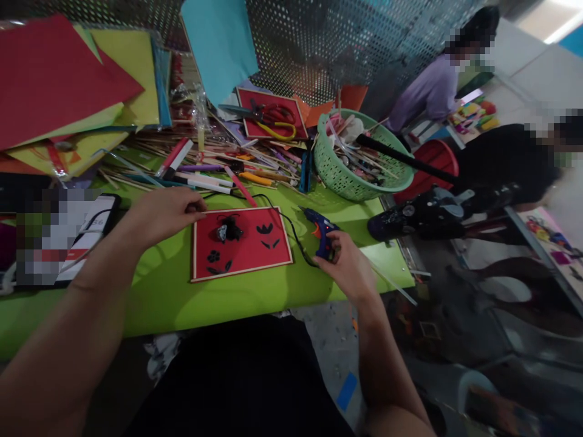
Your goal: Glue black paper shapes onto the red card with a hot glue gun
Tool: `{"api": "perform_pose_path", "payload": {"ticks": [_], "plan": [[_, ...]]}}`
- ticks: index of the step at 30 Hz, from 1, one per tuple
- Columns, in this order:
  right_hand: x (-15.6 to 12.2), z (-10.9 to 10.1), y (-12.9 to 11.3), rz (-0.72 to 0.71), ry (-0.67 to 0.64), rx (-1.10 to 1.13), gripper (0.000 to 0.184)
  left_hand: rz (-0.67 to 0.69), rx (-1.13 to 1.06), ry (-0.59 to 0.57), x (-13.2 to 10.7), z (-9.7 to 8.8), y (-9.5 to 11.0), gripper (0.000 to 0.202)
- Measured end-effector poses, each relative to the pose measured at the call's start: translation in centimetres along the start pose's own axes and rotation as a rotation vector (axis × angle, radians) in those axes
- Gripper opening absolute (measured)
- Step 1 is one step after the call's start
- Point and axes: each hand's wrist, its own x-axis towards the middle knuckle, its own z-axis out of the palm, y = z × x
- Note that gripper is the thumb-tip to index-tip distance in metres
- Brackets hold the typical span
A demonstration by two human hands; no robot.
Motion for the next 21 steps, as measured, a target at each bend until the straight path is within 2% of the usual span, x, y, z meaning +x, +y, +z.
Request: {"api": "perform_pose_path", "payload": {"ticks": [6, 10, 13, 17, 21], "plan": [[1.2, 1.3, 0.1, 0.027, 0.113, -0.005, 0.054, 0.011, -0.003, 0.004, -0.2, 0.0, 0.4, 0.024], [1.7, 1.8, 0.5, -0.035, 0.117, -0.037, 0.057, -0.011, -0.019, 0.016, -0.3, 0.1, 0.7, 0.024], [1.7, 1.9, 0.7, -0.073, 0.167, -0.010, 0.053, -0.008, -0.032, 0.024, -0.4, 0.1, 0.7, 0.024], [1.7, 1.3, 0.3, -0.091, 0.222, 0.093, 0.040, 0.014, -0.057, 0.011, -0.5, -0.1, 0.7, 0.024], [3.0, -1.0, -0.6, -0.180, 0.239, 0.158, 0.026, 0.005, -0.140, -0.027, -0.2, -0.3, 0.6, 0.029]]}}
